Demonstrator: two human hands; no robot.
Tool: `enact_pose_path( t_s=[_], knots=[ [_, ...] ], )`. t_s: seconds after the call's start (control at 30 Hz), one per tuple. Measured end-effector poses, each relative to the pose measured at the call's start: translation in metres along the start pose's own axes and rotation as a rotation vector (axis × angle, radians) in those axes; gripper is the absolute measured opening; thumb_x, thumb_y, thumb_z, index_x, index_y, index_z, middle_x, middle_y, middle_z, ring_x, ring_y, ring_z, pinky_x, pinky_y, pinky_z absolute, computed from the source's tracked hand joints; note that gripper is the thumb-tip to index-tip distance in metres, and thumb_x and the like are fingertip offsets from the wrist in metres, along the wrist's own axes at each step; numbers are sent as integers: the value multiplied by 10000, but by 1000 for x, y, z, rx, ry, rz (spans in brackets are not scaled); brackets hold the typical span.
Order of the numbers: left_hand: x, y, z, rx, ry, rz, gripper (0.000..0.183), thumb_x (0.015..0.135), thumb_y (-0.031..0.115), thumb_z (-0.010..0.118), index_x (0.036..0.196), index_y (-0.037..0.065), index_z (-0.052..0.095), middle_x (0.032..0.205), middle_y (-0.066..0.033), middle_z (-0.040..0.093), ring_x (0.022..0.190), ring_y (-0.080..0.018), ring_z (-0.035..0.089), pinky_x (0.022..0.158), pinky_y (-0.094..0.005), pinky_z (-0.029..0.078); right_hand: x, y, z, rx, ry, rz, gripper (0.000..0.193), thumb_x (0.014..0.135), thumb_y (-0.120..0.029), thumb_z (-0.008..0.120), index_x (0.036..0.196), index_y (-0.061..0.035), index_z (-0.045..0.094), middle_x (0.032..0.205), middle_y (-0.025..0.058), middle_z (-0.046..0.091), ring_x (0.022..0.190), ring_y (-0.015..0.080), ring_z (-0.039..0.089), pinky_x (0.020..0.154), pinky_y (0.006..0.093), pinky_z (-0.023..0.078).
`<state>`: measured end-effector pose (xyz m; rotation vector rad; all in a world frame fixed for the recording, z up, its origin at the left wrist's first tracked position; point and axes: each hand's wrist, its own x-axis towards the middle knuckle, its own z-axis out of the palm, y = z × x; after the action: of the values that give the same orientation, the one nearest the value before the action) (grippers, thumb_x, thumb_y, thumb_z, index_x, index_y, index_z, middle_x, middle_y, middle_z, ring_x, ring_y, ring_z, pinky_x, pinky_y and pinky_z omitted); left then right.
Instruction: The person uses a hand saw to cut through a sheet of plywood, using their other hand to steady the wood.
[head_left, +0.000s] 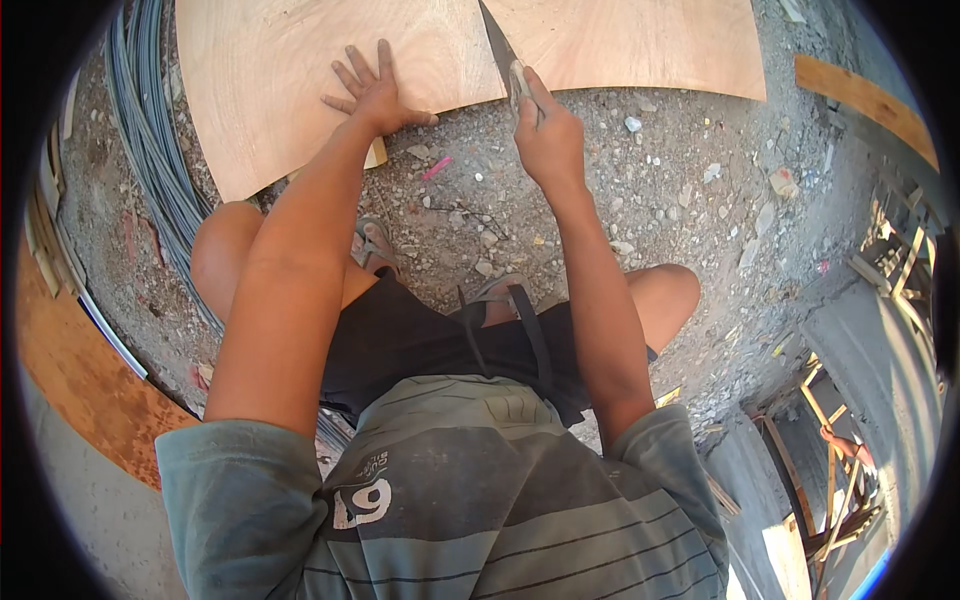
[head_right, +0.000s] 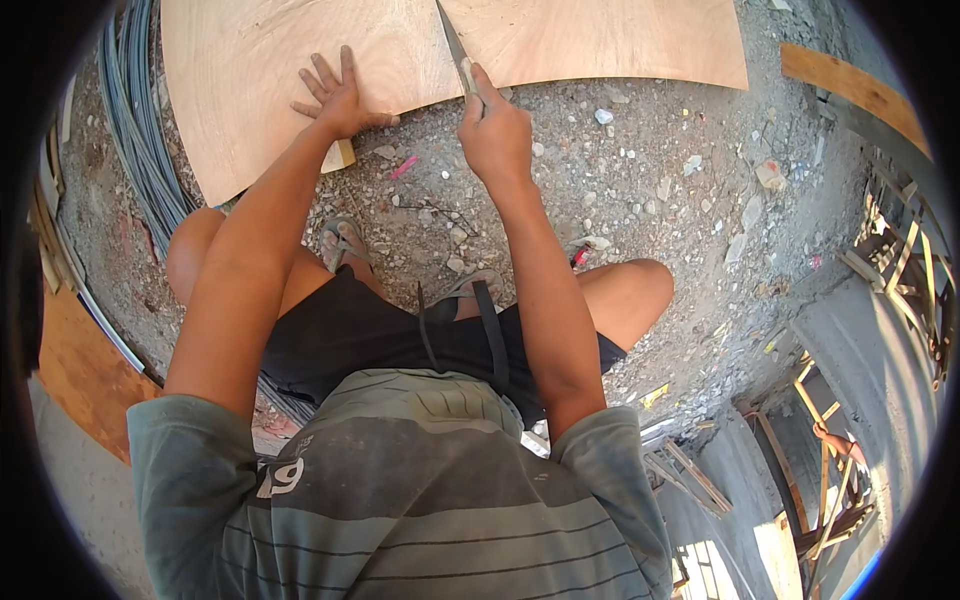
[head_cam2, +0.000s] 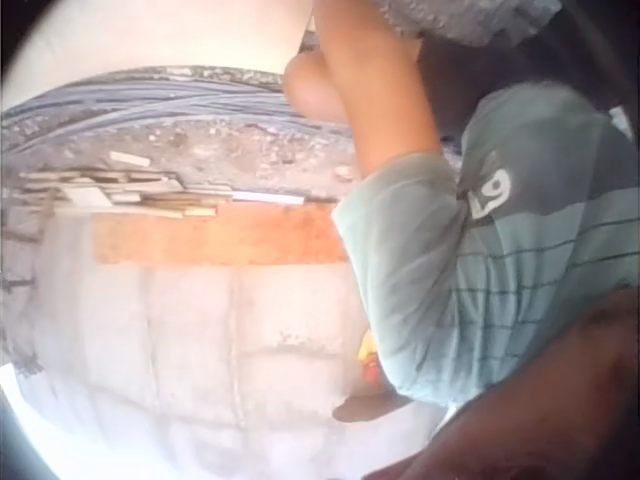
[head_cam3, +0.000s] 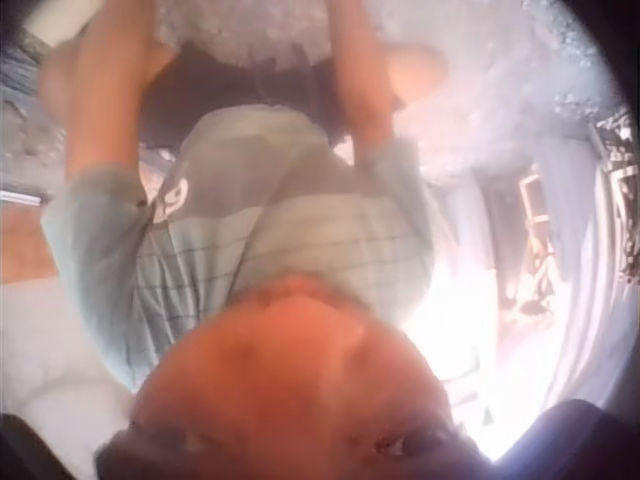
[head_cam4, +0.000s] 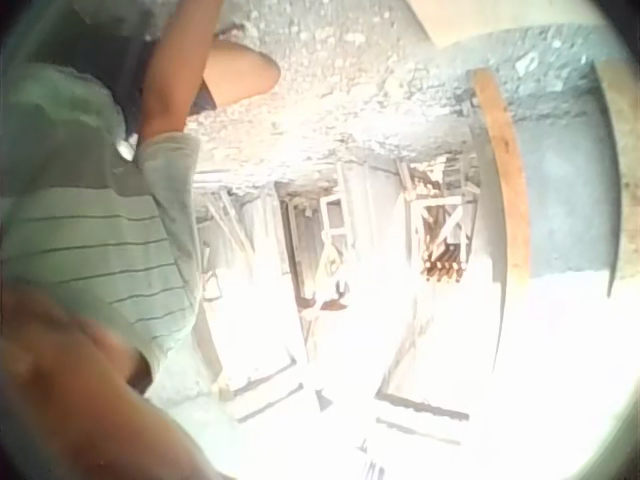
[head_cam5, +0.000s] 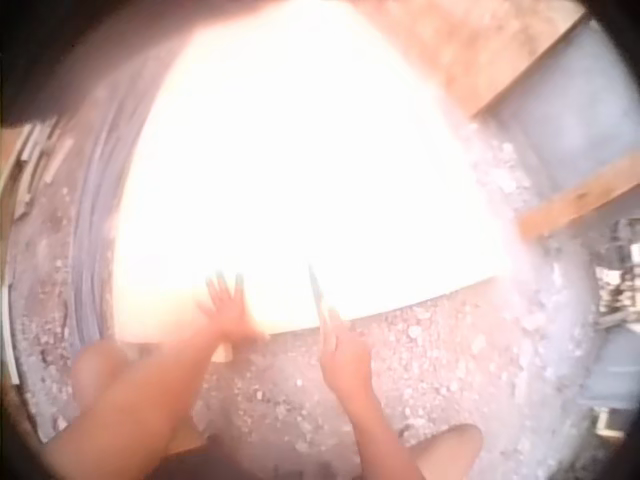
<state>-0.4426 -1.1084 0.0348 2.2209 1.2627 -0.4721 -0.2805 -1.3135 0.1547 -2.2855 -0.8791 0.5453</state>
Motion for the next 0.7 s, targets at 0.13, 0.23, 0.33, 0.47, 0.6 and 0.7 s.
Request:
enact_pose_path(
  t_s=[0.13, 0.23, 0.33, 0.47, 0.6, 0.7],
  knots=[
    [-11, -27, -1, 21, -14, -53, 1643, 578, 626, 975, 1698, 213, -154, 1690, -338, -278, 1519, -589, -307, 1045, -910, -51, -90, -23, -32, -5, -159, 161, 473, 1003, -99, 597, 1474, -110, 629, 739, 292, 665, 616, 411, 682, 600, 456, 521],
    [-13, -19, -7, 32, -26, -54, 1648, 573, 632, 974, 1698, 212, -153, 1690, -338, -279, 1517, -591, -310, 1046, -910, -55, -134, -21, -58, 54, -69, 43, 488, 999, -81, 604, 1484, -123, 626, 690, 269, 648, 584, 394, 672, 580, 453, 510],
    [-14, -18, -13, 30, -14, -73, 1651, 567, 638, 975, 1699, 219, -151, 1694, -331, -277, 1519, -586, -311, 1049, -909, -56, -89, -30, -35, -20, -156, 131, 469, 1003, -97, 599, 1470, -115, 639, 674, 268, 640, 562, 396, 657, 562, 454, 508],
    [-3, 2, -2, 33, -21, -14, 1650, 567, 648, 971, 1699, 228, -152, 1698, -323, -275, 1521, -582, -311, 1053, -906, -56, 8, -16, 15, -51, 17, 16, 421, 1015, -154, 579, 1424, -118, 675, 703, 282, 650, 589, 443, 648, 591, 501, 510],
    [-7, -20, -3, 33, -6, -59, 1648, 569, 656, 966, 1698, 234, -158, 1702, -316, -274, 1522, -576, -314, 1054, -904, -66, -75, -25, -20, -27, -118, 136, 453, 1010, -108, 585, 1459, -113, 645, 718, 279, 661, 598, 421, 670, 595, 472, 520],
    [-12, -20, -10, 45, -25, -82, 1646, 572, 646, 969, 1698, 232, -159, 1700, -315, -277, 1522, -574, -316, 1054, -903, -72, -153, -14, -58, 19, -72, 41, 483, 1008, -70, 585, 1489, -110, 618, 707, 274, 658, 590, 397, 678, 580, 450, 514]
  ],
)
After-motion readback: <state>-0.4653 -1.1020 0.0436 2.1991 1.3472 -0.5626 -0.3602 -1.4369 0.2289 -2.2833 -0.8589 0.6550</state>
